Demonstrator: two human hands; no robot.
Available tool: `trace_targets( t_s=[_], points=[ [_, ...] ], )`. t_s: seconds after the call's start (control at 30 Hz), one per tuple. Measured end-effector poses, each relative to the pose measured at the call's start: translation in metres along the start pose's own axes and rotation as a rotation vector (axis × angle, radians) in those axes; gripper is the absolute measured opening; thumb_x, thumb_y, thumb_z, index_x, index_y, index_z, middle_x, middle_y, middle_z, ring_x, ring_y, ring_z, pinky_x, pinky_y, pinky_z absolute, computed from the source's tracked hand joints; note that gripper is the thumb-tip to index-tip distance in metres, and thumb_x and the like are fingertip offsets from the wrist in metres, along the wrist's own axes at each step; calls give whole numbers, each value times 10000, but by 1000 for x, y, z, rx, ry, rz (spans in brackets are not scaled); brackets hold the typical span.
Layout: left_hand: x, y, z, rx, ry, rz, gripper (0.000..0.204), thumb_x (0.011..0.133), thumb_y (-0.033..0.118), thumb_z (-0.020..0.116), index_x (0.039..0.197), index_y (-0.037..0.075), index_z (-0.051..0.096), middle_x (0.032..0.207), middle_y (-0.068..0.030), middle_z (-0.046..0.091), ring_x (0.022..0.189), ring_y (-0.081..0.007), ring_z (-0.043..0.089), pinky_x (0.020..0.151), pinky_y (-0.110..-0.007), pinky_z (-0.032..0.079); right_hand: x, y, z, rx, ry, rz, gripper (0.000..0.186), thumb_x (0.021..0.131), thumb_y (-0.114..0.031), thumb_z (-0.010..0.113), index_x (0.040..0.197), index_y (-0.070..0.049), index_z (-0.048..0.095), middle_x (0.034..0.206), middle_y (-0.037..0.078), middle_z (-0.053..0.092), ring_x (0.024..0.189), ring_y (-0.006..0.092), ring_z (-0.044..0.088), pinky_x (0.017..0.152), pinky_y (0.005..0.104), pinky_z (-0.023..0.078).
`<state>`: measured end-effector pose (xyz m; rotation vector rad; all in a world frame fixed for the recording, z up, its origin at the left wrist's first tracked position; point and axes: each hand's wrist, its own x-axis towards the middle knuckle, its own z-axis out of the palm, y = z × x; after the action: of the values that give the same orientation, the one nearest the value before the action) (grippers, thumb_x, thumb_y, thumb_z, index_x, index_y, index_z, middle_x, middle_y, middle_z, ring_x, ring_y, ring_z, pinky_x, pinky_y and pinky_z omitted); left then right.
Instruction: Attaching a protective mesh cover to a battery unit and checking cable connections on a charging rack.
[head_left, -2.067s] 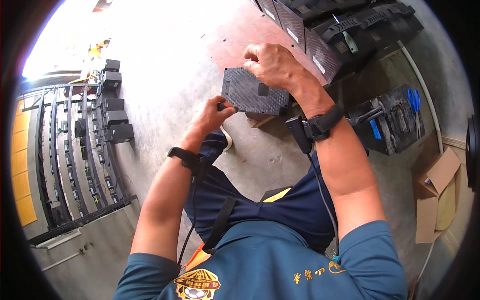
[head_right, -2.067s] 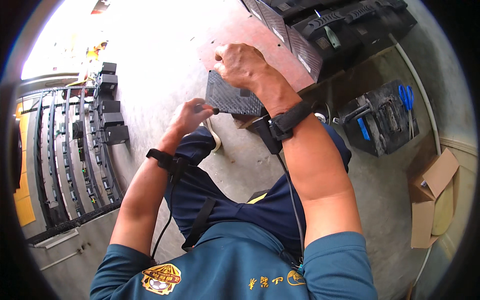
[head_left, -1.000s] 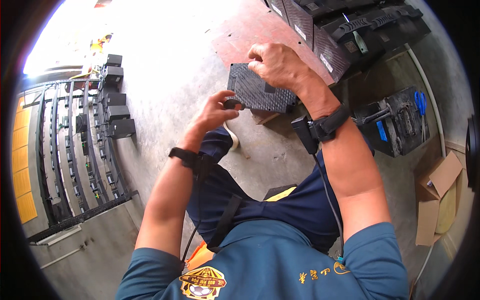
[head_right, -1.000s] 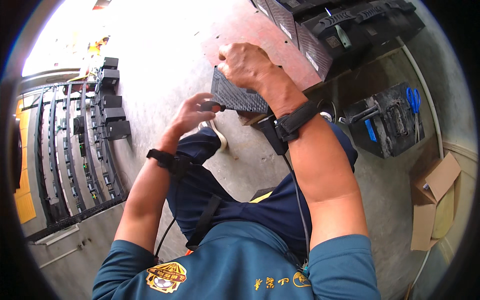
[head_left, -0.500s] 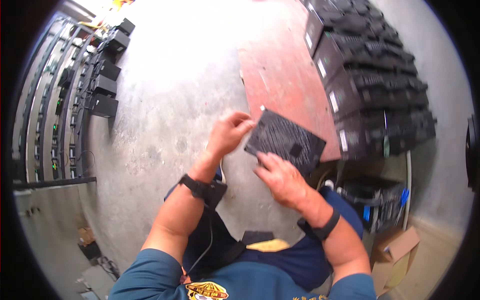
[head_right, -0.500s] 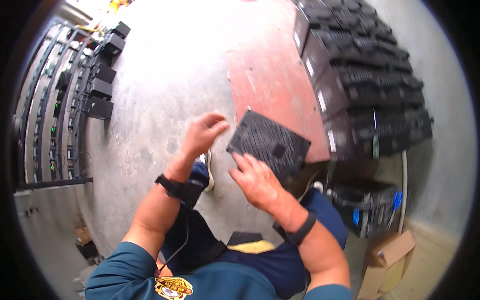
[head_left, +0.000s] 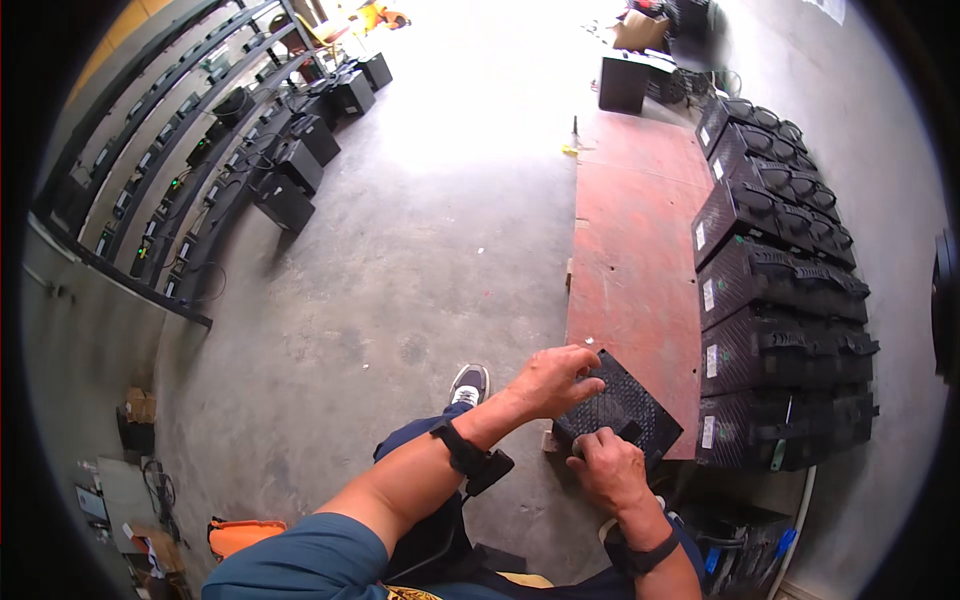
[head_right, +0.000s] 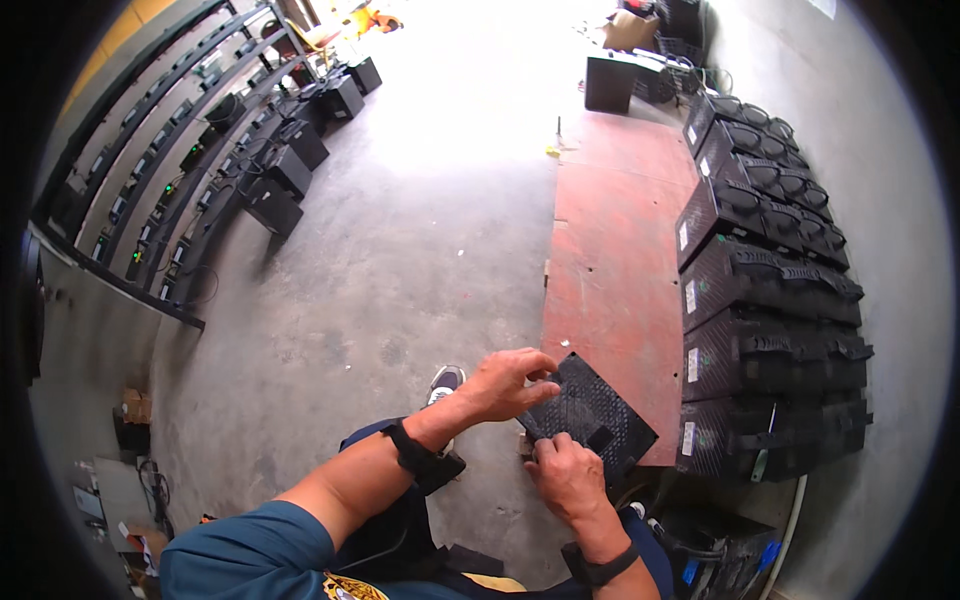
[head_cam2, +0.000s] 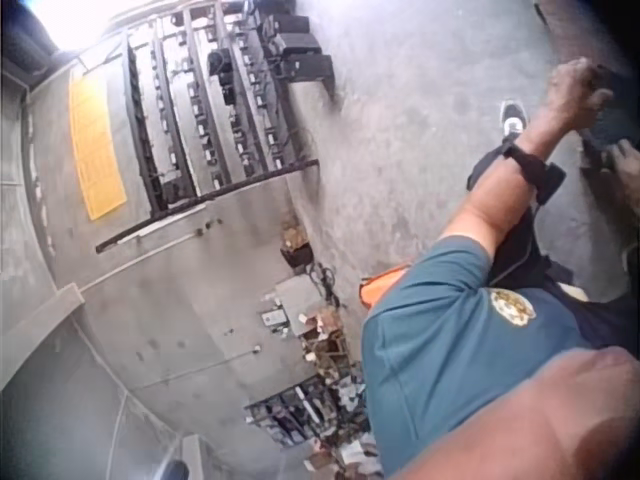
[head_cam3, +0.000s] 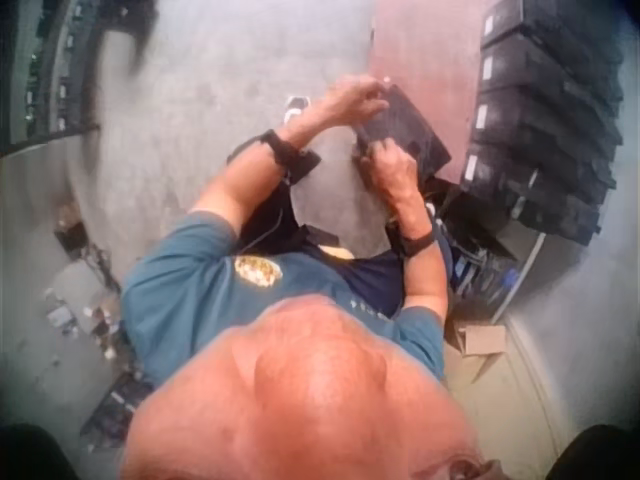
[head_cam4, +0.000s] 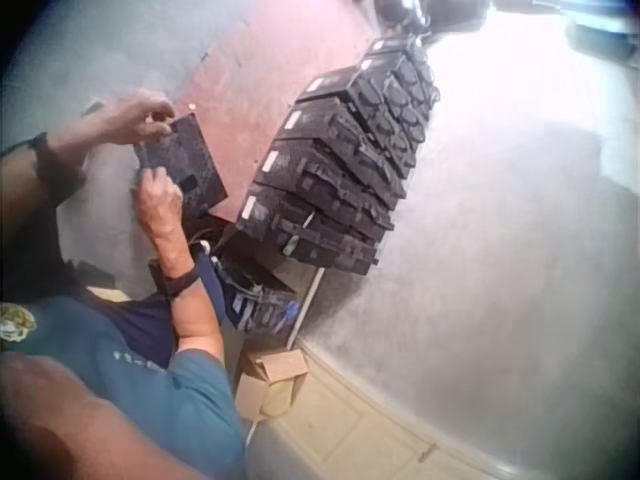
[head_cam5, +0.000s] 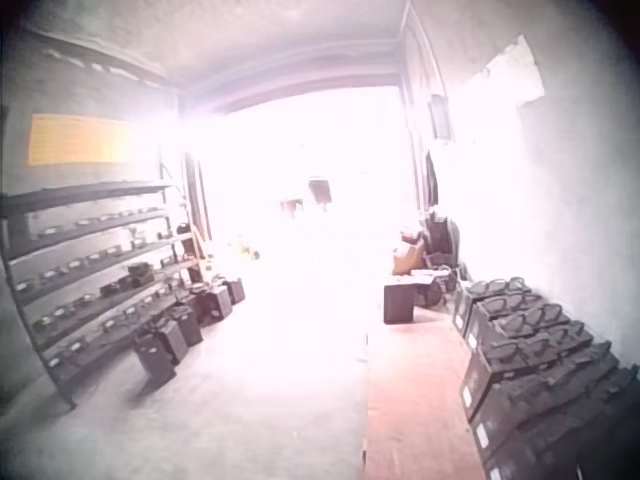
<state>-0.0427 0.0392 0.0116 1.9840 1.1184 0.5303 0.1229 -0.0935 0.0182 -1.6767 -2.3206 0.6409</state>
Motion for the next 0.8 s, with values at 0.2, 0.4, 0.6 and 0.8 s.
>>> trace_targets(
  t_s=[0.2,0.4,0.6,0.8],
  points=[
    [9,-4,12,112,-54,33,355,879,326,748,1094,52,683,1043,-171,699,1007,-368,677,860,-444,540,-6,20,5,58,79,-171,420,753,-150,775,1159,-128,668,1129,89,701,871,320,703,730,449,570],
    [10,11,5,41,-117,40,373,893,316,733,1134,36,681,1099,-175,691,1066,-379,659,911,-455,522,-1,15,-1,68,53,-30,395,683,-192,867,1013,-119,662,903,93,697,790,331,698,701,449,556],
    [9,17,-1,48,-127,15,372,893,307,739,1132,26,688,1104,-184,692,1073,-388,657,912,-458,520,-6,11,4,144,124,-6,340,734,-188,838,1026,-100,688,965,129,708,885,356,710,781,463,571],
    [7,19,-2,57,-135,20,374,887,299,745,1137,26,689,1099,-189,690,1068,-394,657,916,-463,518,-6,18,12,101,105,-83,418,682,-91,841,1068,-129,688,1089,119,718,937,365,713,766,478,586]
  ],
)
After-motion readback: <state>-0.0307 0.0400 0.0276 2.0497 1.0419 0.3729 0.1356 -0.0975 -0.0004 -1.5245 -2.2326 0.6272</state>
